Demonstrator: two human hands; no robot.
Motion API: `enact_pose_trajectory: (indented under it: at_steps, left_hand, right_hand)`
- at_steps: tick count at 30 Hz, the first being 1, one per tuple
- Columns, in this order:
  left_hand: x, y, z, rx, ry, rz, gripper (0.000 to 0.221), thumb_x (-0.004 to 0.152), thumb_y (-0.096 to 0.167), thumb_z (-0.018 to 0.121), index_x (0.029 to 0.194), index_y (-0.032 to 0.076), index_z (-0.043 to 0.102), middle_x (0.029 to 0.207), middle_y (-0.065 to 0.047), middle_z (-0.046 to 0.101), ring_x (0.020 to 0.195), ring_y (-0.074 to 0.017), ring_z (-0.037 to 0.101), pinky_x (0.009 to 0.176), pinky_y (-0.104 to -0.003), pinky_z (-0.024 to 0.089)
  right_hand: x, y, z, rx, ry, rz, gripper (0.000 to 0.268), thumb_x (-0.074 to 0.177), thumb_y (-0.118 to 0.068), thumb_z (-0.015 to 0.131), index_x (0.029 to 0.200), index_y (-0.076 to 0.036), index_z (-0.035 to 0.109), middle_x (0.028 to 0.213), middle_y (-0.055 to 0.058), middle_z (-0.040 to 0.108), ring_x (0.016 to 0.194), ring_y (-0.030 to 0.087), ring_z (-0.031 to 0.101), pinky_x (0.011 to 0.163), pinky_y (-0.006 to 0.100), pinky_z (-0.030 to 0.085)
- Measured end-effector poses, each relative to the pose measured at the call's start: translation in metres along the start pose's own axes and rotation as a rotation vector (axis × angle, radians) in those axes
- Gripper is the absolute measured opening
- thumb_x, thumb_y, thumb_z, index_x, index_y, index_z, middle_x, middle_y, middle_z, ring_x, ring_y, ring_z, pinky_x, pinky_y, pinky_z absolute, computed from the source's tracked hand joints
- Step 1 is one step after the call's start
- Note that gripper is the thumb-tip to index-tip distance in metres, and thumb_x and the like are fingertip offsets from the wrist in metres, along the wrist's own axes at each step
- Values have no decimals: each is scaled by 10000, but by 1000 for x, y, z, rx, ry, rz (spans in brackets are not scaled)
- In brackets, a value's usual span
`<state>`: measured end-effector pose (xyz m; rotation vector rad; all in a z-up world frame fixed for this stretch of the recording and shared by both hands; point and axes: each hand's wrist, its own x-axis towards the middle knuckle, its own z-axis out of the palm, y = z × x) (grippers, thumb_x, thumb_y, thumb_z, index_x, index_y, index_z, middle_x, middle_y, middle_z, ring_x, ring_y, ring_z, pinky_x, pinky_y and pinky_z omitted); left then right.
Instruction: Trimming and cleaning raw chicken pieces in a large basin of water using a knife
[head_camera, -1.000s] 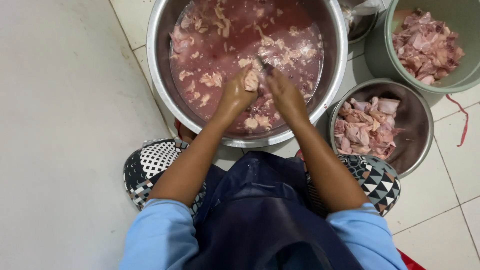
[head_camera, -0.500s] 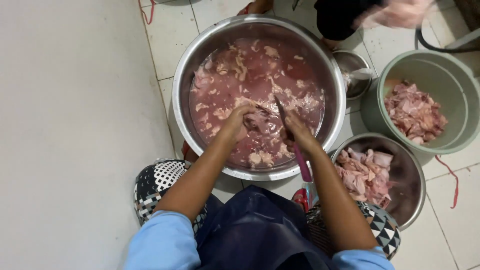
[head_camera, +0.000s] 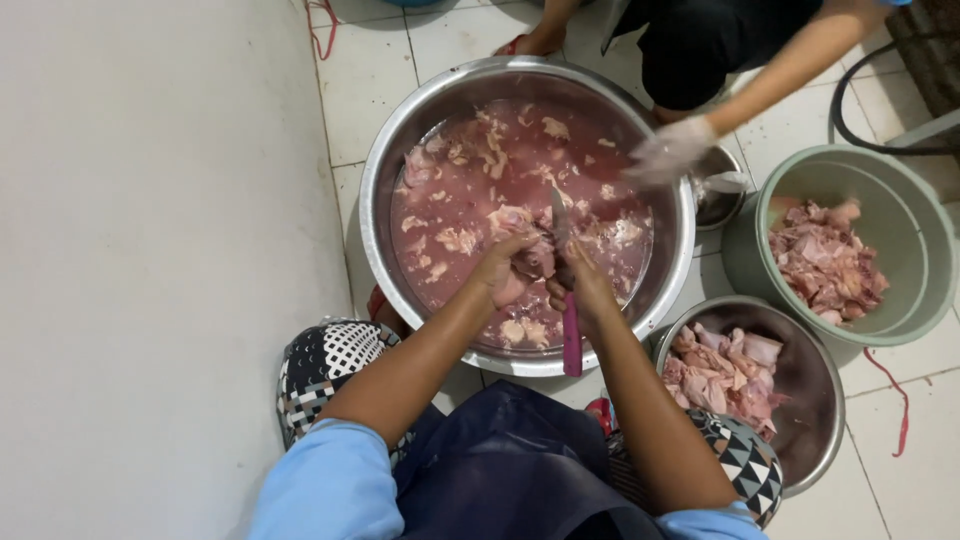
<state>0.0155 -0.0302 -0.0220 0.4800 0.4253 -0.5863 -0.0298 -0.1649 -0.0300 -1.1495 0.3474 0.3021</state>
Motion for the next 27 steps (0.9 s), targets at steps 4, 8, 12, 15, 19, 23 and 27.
enact_pose_trajectory:
  at_steps: [4, 8, 12, 15, 19, 23, 27]
  left_hand:
    - [18, 10, -19, 3, 79, 8, 180, 662, 21, 702, 654, 66, 528, 547, 6, 501, 491, -97, 552, 493, -195, 499]
    - [14, 30, -24, 210, 119, 137, 208, 632, 57, 701, 619, 95, 497, 497, -25, 487, 407, -129, 520, 371, -246, 446]
    - [25, 29, -31, 336, 42, 294, 206, 597, -7, 664, 627, 103, 492, 506, -73, 506, 385, -214, 557, 338, -316, 463]
    - [-49, 44, 46, 455, -109, 526, 223, 620, -40, 607, 781, 79, 511, 667, -134, 588, 430, -211, 560, 314, -278, 438]
    - [-54, 49, 42, 629, -149, 577, 203, 650, -40, 640, 750, 87, 516, 564, -161, 569, 394, -271, 588, 315, -322, 487]
    - [-67, 33, 51, 710, -184, 703, 248, 655, -10, 589, 874, 74, 507, 690, -144, 547, 575, -218, 546, 510, -310, 446]
    - [-21, 21, 12, 462, 35, 571, 316, 629, -56, 555, 920, 65, 533, 676, -113, 499, 458, -214, 514, 332, -350, 461]
  right_hand:
    - [-30, -37, 25, -253, -48, -124, 526, 948, -343, 467, 1421, -237, 265, 724, 31, 396, 482, 126, 391, 343, 217, 330]
    - [-58, -67, 20, -463, -90, -167, 423, 929, -290, 491, 1315, -159, 378, 667, 48, 480, 442, 108, 429, 341, 208, 334]
    - [-73, -77, 23, -558, -131, -121, 361, 938, -258, 476, 1283, -165, 426, 671, 31, 462, 462, 96, 415, 371, 205, 328]
    - [-72, -77, 25, -697, -110, -106, 361, 938, -254, 487, 1289, -186, 439, 704, 56, 506, 512, 129, 455, 419, 241, 358]
    - [-74, -80, 30, -840, -79, -93, 362, 938, -249, 498, 1296, -207, 453, 736, 82, 551, 562, 161, 494, 467, 277, 387]
    - [-85, -89, 57, -1108, -1, -47, 363, 943, -327, 464, 1301, -287, 433, 939, 144, 598, 801, 291, 568, 683, 399, 433]
    - [-80, -77, 68, -1087, 74, -19, 349, 955, -362, 434, 1301, -357, 387, 998, 214, 641, 923, 398, 629, 802, 470, 483]
